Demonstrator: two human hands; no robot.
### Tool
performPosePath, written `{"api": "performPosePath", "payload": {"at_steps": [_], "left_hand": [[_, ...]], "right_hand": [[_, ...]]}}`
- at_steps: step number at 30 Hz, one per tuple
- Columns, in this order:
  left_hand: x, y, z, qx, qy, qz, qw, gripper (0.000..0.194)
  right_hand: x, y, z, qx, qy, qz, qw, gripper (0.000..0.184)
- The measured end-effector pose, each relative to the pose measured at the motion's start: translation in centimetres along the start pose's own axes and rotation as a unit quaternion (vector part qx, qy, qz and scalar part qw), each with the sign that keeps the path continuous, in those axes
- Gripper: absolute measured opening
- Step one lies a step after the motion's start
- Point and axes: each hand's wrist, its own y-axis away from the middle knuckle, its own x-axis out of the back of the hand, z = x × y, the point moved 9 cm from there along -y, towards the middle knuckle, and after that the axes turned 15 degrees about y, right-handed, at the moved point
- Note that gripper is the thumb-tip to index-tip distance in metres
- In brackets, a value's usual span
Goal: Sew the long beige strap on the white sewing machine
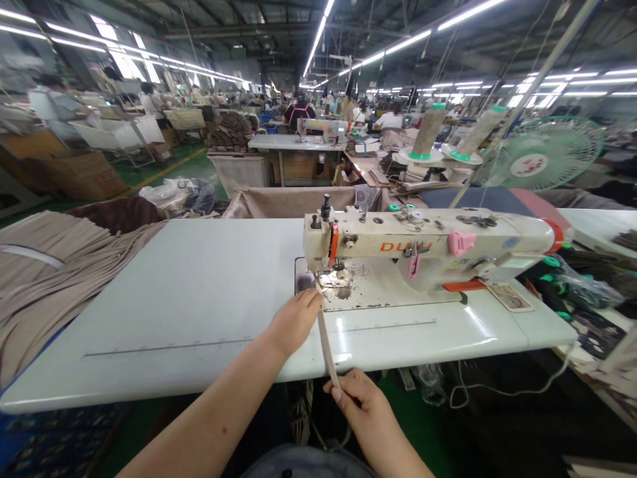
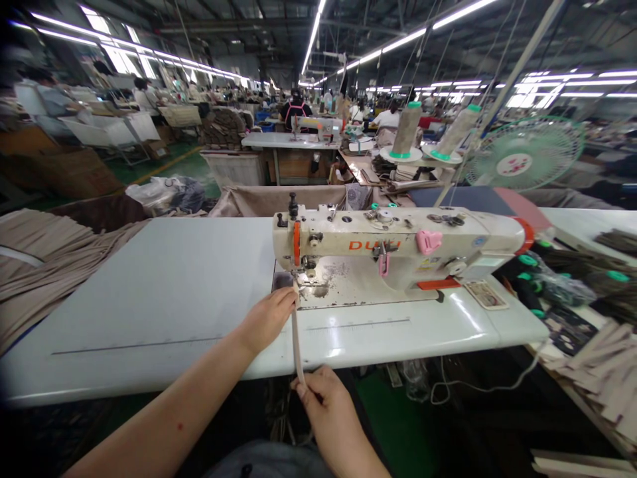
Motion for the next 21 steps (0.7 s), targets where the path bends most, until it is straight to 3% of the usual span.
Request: {"api": "performPosePath", "payload": {"at_steps": [4, 6, 9, 12, 16, 21], "left_hand": [[0.4, 0.0, 0.3, -0.003, 0.004, 0.002, 1.0, 0.025], [0.4, 0.0, 0.3, -0.001, 0.006, 0.001, 1.0, 0.025], [0.2, 0.0, 0.1, 0.006, 0.01, 0.0, 1.0, 0.019], [0.0, 0.0, -0.2, 0.005, 0.01, 0.0, 1.0, 0.019], [-0.2, 0.1, -0.2, -0.001, 0.006, -0.007, 1.0, 0.021], [0.0, 0.0, 0.2, -0.01, -0.008, -0.004, 1.0, 0.018]], "right_hand": [[-3.2, -0.2, 1.6, -0.081, -0.208, -0.1, 0.97, 0.064], [-3.3, 0.0, 1.9, -0.091, -0.203, -0.086, 0.971, 0.066], [-2.3, 0.0, 1.0, -0.038, -0.131, -0.034, 0.99, 0.053], [-2.0, -0.2, 0.3, 0.004, -0.107, -0.033, 0.994, 0.057], [-2.3, -0.4, -0.1, 0.007, -0.171, -0.077, 0.982, 0.061], [-2.1, 0.3, 0.2, -0.054, -0.279, -0.081, 0.955, 0.054]]}}
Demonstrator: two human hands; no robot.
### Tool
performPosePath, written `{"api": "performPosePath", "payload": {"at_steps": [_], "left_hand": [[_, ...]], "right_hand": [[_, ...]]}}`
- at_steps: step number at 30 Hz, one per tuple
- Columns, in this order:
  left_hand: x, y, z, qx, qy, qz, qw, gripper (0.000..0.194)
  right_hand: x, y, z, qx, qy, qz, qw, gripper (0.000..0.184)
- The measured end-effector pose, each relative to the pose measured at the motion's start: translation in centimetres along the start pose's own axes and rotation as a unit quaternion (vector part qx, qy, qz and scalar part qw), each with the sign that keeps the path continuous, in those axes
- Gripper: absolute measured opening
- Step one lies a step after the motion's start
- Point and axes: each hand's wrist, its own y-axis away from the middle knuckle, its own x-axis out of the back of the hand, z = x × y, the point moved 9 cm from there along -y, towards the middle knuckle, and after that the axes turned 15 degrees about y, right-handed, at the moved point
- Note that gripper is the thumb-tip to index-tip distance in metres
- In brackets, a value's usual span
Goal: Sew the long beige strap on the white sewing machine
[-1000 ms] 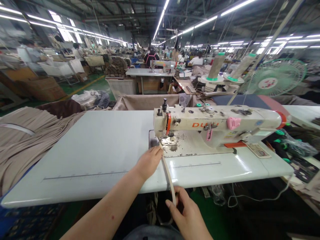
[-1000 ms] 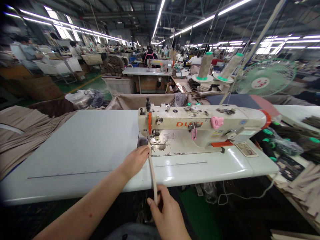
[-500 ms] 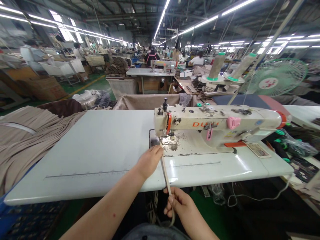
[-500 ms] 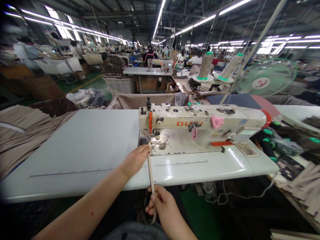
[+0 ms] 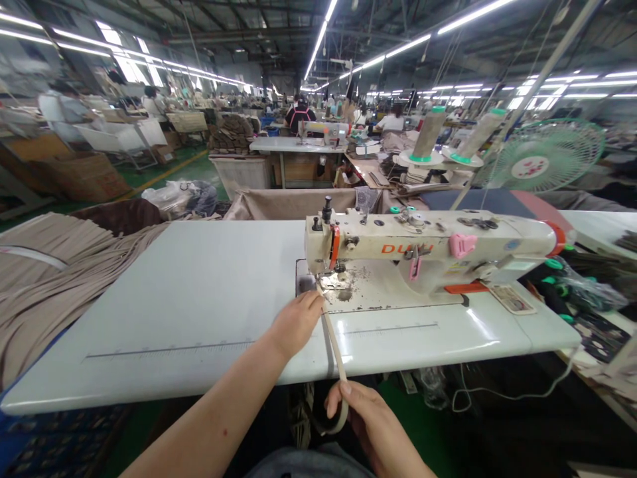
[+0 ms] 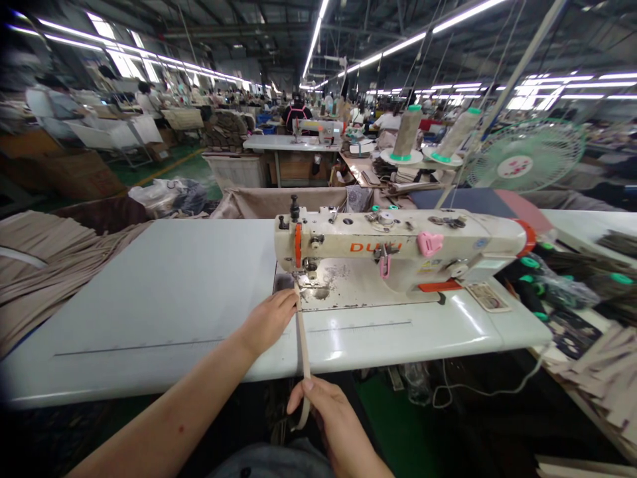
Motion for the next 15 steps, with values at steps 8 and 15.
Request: {"api": "performPosePath", "payload": {"at_steps": [8, 15], "left_hand": [[0.2, 0.0, 0.6, -0.014, -0.027, -0.003, 1.0, 0.016], [-0.1, 0.2, 0.7, -0.024, -0.042, -0.015, 0.999, 0.017]], "right_hand": [[-0.7, 0.9, -0.2, 0.021, 0.039, -0.059, 0.997, 0.056], [-1.0, 1.9, -1.5, 0.087, 0.111, -0.083, 0.987, 0.051]]}}
